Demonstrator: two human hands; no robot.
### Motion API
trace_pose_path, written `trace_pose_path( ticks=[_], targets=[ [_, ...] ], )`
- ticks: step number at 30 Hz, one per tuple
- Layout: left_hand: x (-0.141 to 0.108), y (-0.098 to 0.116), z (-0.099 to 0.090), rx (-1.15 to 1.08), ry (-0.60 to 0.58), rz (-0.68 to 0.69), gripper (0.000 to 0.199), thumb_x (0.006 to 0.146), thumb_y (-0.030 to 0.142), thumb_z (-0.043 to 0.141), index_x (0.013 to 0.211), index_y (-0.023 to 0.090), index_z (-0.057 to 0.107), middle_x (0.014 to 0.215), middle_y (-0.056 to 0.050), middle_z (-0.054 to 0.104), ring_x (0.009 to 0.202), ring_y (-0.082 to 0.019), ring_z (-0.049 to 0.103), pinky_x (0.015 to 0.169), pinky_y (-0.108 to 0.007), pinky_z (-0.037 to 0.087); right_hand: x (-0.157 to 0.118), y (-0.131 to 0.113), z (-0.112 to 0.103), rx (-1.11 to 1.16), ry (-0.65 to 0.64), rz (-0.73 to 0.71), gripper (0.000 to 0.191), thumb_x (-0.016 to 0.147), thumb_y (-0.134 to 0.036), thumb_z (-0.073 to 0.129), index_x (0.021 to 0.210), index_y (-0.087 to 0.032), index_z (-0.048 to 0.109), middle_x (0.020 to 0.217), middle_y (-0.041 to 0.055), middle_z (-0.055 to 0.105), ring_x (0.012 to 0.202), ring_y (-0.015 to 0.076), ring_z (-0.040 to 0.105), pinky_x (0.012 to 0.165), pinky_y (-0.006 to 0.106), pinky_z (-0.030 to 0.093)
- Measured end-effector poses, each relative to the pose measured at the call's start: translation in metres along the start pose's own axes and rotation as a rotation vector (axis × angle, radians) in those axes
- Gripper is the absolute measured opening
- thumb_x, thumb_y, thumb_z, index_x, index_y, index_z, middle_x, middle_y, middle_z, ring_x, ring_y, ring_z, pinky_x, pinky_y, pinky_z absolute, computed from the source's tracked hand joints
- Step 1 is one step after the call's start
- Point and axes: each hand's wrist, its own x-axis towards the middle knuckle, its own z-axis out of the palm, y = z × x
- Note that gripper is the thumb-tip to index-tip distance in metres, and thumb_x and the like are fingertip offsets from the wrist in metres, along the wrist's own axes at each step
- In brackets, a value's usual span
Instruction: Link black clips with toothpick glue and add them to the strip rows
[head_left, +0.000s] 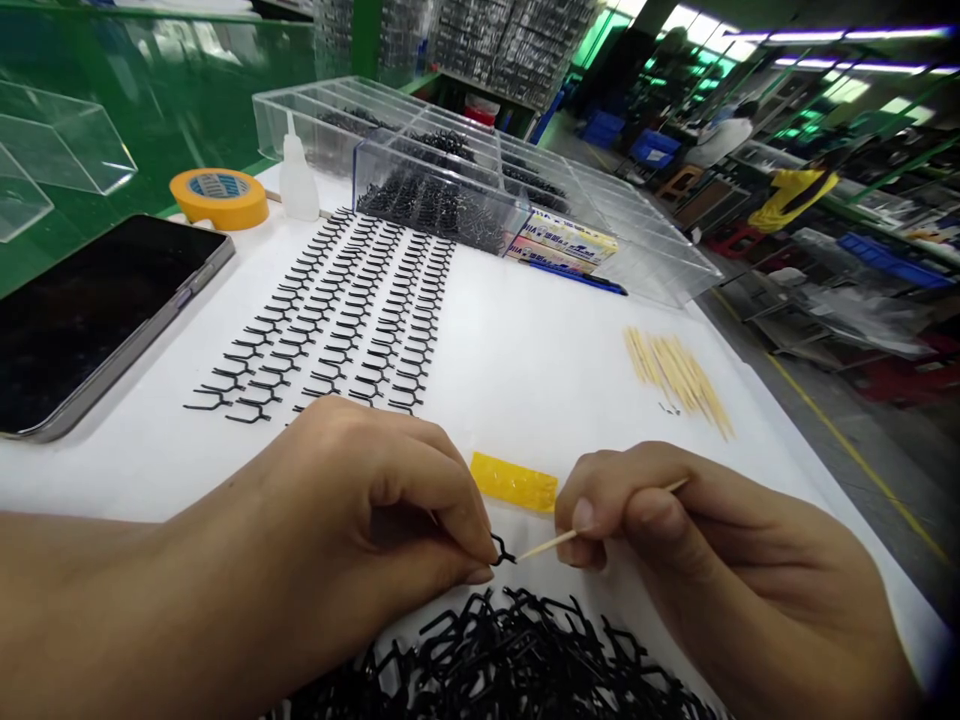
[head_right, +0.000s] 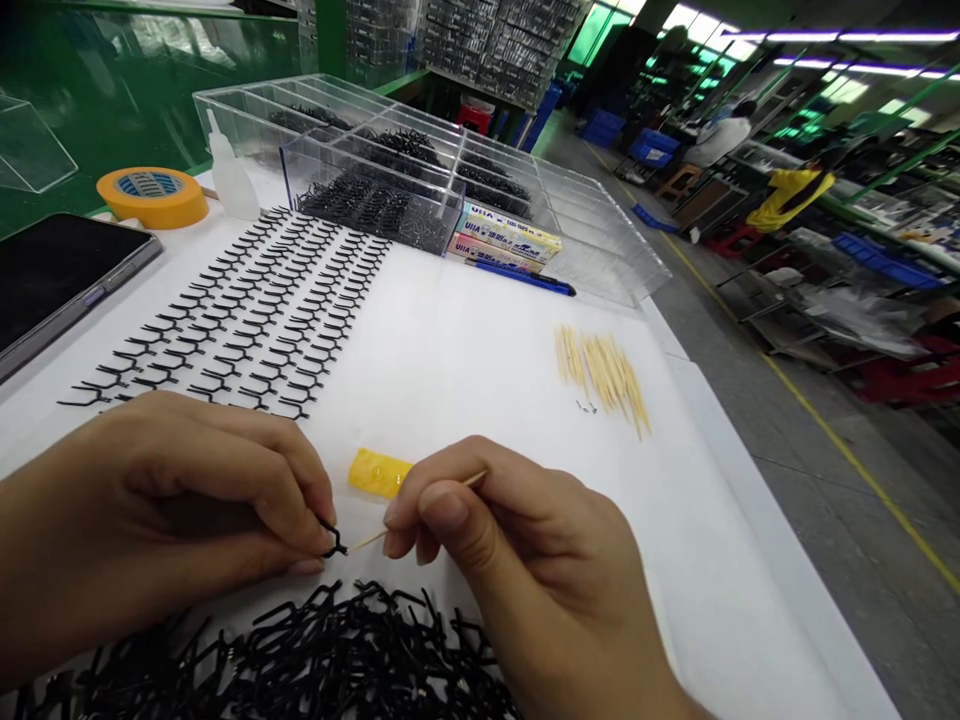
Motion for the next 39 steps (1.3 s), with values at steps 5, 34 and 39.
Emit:
trace_pose_path(
  ticks=[5, 34, 39],
  targets=[
    [-0.0009, 0.0015, -0.0003, 0.022, -0.039, -0.049, 0.015, 0.071, 0.007, 0.064, 0.065, 0.02, 0.067, 0.069, 0.008, 0.066, 0.062, -0.001, 0.06, 0.056, -0.003, 0.042, -0.0002, -0.0004, 0.0005, 0.011, 0.013, 0.003, 0.025, 0.094, -0.035, 0.05, 0.074, -0.026, 0.063, 0.065, -0.0053, 0.06, 0.06, 0.0073, 0.056, 0.058, 0.012, 0.046],
    [-0.0015, 0.0005, 0.0005, 0.011, 0.01, -0.01, 0.018, 0.069, 0.003, 0.063, 0.064, 0.02, 0.066, 0.067, 0.01, 0.066, 0.06, 0.002, 0.059, 0.056, 0.0, 0.04, 0.0008, -0.0013, 0.0018, 0.059, 0.017, 0.016, 0.024, 0.092, -0.039, 0.053, 0.075, -0.026, 0.065, 0.062, -0.0058, 0.062, 0.057, 0.0058, 0.057, 0.056, 0.009, 0.048],
    [-0.0014, 0.0012, 0.0005, 0.02, 0.0, -0.023, 0.017, 0.07, 0.005, 0.064, 0.064, 0.02, 0.066, 0.067, 0.01, 0.066, 0.061, 0.002, 0.059, 0.056, 0.0, 0.041, -0.0003, -0.0026, 0.0016, 0.024, 0.046, 0.027, 0.023, 0.091, -0.037, 0.054, 0.074, -0.027, 0.065, 0.062, -0.0055, 0.062, 0.056, 0.0062, 0.057, 0.054, 0.009, 0.047]
  ],
)
